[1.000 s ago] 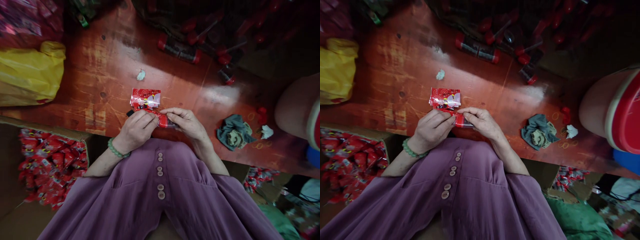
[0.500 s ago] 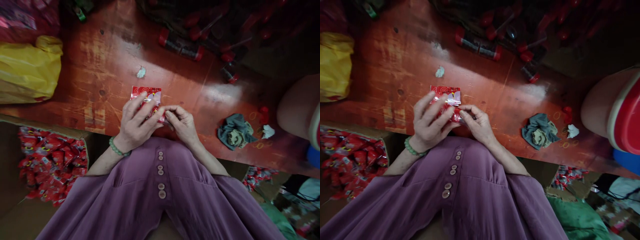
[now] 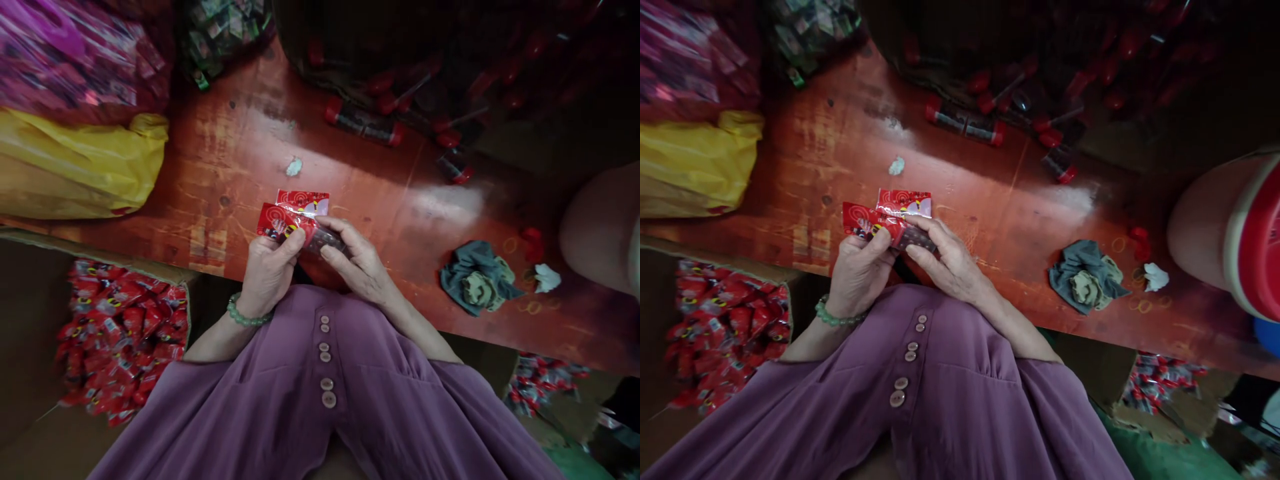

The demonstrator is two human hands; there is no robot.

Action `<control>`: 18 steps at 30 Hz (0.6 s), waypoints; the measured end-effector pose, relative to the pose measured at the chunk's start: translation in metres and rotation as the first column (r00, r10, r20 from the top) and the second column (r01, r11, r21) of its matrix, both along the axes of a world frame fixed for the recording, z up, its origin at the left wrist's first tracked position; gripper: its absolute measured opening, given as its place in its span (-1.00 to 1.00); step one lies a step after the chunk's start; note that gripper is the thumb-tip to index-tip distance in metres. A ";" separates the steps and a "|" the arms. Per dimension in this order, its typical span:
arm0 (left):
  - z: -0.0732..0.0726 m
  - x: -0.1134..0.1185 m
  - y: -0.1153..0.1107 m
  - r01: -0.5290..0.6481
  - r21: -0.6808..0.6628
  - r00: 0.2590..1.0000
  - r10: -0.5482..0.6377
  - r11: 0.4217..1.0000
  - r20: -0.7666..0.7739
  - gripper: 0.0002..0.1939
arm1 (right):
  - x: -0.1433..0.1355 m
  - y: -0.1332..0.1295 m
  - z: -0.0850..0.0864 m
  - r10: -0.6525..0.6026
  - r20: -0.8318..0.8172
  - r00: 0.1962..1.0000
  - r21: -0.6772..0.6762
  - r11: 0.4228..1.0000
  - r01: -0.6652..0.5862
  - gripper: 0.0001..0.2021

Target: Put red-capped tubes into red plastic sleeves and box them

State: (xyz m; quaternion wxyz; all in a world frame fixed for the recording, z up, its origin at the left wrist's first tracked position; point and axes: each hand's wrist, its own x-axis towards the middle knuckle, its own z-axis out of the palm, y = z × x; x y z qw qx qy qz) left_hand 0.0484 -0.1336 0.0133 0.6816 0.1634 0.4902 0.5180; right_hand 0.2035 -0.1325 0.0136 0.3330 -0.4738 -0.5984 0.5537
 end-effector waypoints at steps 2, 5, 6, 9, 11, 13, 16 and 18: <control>-0.005 -0.001 0.000 -0.036 0.030 0.999 0.037 0.999 -0.030 -0.76 | 0.004 -0.003 -0.001 0.020 -0.037 0.999 -0.102 0.994 -0.024 -0.63; -0.013 0.001 -0.003 -0.055 0.061 0.993 0.061 0.997 -0.101 -0.76 | 0.006 -0.007 -0.005 -0.028 -0.003 1.000 -0.099 0.995 0.028 -0.64; -0.016 0.003 -0.003 -0.044 0.065 0.992 0.051 0.997 -0.115 -0.76 | 0.005 -0.007 -0.005 -0.048 0.023 0.999 -0.060 0.997 0.049 -0.63; -0.019 0.005 -0.003 0.031 0.070 0.993 -0.023 0.997 -0.118 -0.74 | 0.000 -0.006 -0.006 -0.073 0.049 0.996 -0.032 0.997 0.075 -0.58; -0.019 0.004 -0.001 0.048 0.068 0.993 -0.040 0.997 -0.111 -0.70 | -0.002 -0.004 -0.007 -0.077 0.013 0.997 -0.094 0.993 0.078 -0.56; -0.017 0.003 0.001 0.021 0.059 0.996 -0.016 0.998 -0.093 -0.64 | -0.003 -0.002 -0.009 -0.085 -0.035 0.996 -0.131 0.988 0.079 -0.57; -0.016 0.002 0.002 -0.032 0.045 0.999 0.034 0.998 -0.039 -0.64 | -0.004 0.000 -0.013 -0.084 -0.100 0.991 -0.162 0.984 0.067 -0.62; -0.017 0.003 -0.001 -0.032 0.036 0.999 0.033 0.999 -0.032 -0.67 | -0.004 0.002 -0.016 -0.096 -0.159 0.983 -0.212 0.975 0.061 -0.64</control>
